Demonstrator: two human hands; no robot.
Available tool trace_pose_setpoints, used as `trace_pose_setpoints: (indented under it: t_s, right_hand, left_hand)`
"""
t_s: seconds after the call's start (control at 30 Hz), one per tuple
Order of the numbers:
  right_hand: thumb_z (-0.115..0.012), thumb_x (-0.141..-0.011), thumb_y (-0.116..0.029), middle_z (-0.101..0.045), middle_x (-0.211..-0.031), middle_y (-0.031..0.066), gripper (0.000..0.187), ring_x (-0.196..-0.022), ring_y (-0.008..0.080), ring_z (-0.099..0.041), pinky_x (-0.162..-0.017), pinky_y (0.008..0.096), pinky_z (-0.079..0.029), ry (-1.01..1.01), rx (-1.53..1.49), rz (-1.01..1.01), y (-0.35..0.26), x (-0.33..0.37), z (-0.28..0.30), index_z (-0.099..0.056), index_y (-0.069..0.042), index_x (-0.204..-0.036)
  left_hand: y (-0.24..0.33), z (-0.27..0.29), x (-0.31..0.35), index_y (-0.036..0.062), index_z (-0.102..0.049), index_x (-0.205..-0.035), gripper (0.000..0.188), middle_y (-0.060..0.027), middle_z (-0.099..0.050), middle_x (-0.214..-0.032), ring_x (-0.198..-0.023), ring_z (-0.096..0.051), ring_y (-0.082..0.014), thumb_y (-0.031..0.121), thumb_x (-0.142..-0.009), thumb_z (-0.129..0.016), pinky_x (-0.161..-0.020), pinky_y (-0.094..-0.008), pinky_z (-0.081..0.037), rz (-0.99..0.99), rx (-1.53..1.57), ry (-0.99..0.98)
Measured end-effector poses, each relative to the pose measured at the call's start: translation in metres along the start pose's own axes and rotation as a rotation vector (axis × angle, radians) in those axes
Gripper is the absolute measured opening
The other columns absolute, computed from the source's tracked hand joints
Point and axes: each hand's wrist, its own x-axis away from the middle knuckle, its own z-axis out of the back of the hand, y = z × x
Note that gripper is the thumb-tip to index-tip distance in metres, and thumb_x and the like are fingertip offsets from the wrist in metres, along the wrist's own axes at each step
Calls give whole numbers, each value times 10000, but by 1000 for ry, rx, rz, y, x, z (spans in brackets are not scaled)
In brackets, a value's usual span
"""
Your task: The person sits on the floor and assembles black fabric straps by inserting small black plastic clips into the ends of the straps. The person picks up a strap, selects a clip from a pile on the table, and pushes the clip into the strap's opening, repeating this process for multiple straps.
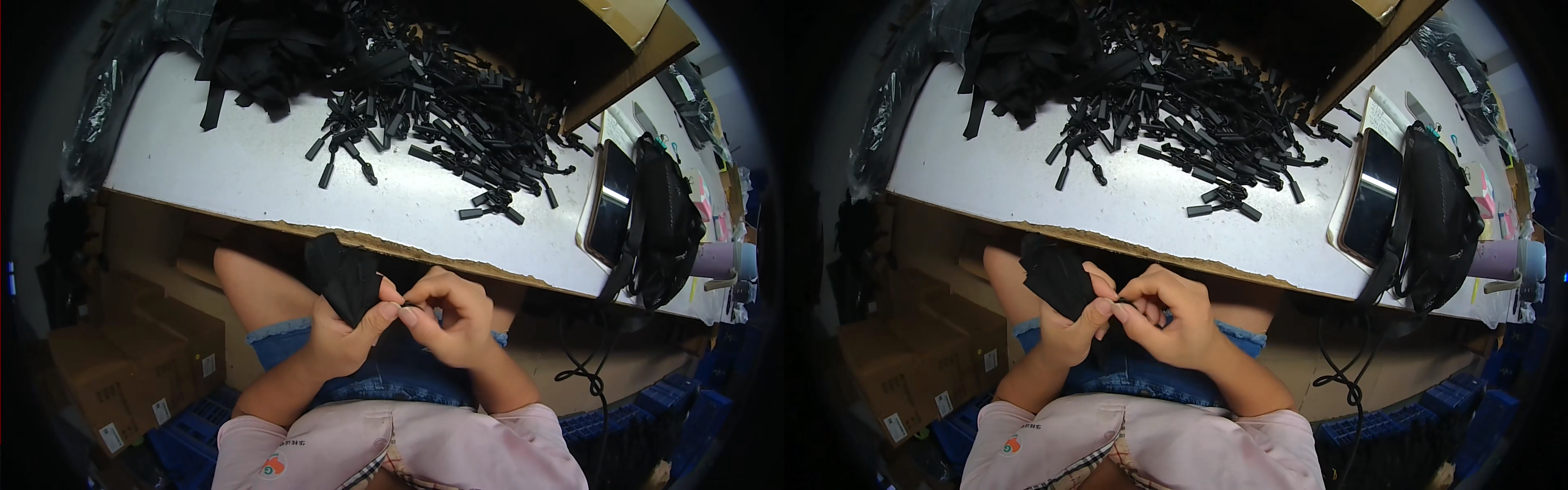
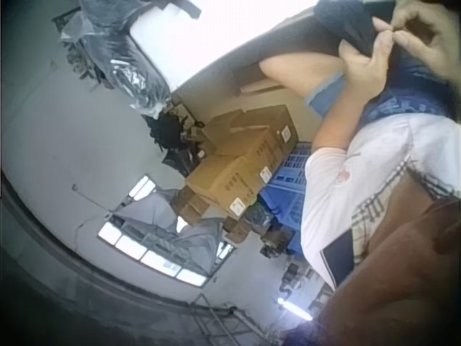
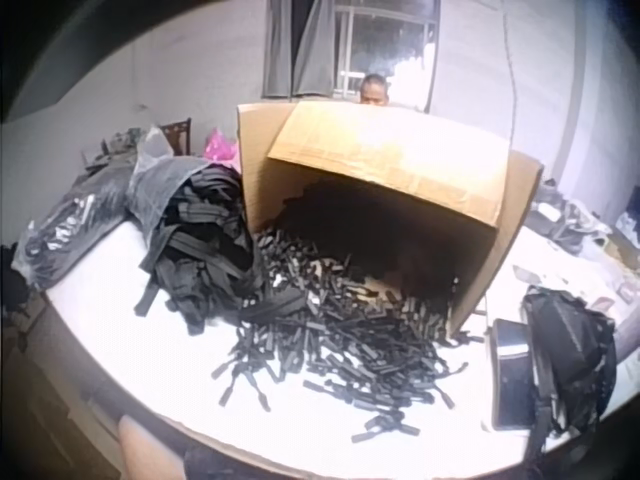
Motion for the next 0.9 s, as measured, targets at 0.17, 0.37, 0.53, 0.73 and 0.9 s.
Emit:
trace_pose_setpoints:
  t_s: [0.17, 0.37, 0.53, 0.73, 0.9]
  right_hand:
    - [-641, -683, -49, -476, -594, 55, 133, -432, 115, -419, -391, 233, -341, -305, 102, 18, 1, 2, 4, -542, -8, -762]
    - [-662, -624, -86, -522, -701, 71, 181, -575, 205, -536, -479, 281, -435, 76, 414, 245, -3, 1, -9, -550, -36, -757]
    - [-671, -606, -86, -526, -744, 66, 207, -618, 182, -531, -512, 269, -445, 37, 477, 403, 1, -5, -5, -558, -38, -773]
    - [-594, -717, -8, -538, -722, 73, 61, -567, 96, -458, -473, 204, -349, 76, -14, 49, -5, 5, 1, -553, -2, -763]
    - [-567, -731, 16, -539, -696, 70, 37, -566, 87, -448, -490, 191, -341, 56, 6, 33, -3, 5, 0, -546, 20, -760]
  left_hand:
    - [2, -2, -1, -13, -498, -824, 145, -81, -480, -748, -442, -383, -51, 124, -811, -544, -371, -172, -309, -26, 8, 115]
    - [6, 7, -5, -5, -489, -966, 226, -37, -511, -736, -546, -452, -55, 172, -832, -533, -512, -166, -372, 253, 159, -7]
    - [-4, 0, -3, -12, -466, -1038, 320, -51, -509, -857, -743, -487, -85, 162, -795, -583, -674, -211, -407, 114, 1, -114]
    - [-1, 8, -4, -14, -489, -932, 269, -51, -497, -823, -653, -510, -83, 64, -725, -642, -544, -192, -422, 15, 49, -163]
    - [1, -9, -1, 7, -544, -840, 142, -51, -495, -771, -568, -499, -85, -12, -719, -617, -443, -186, -389, -56, 49, 51]
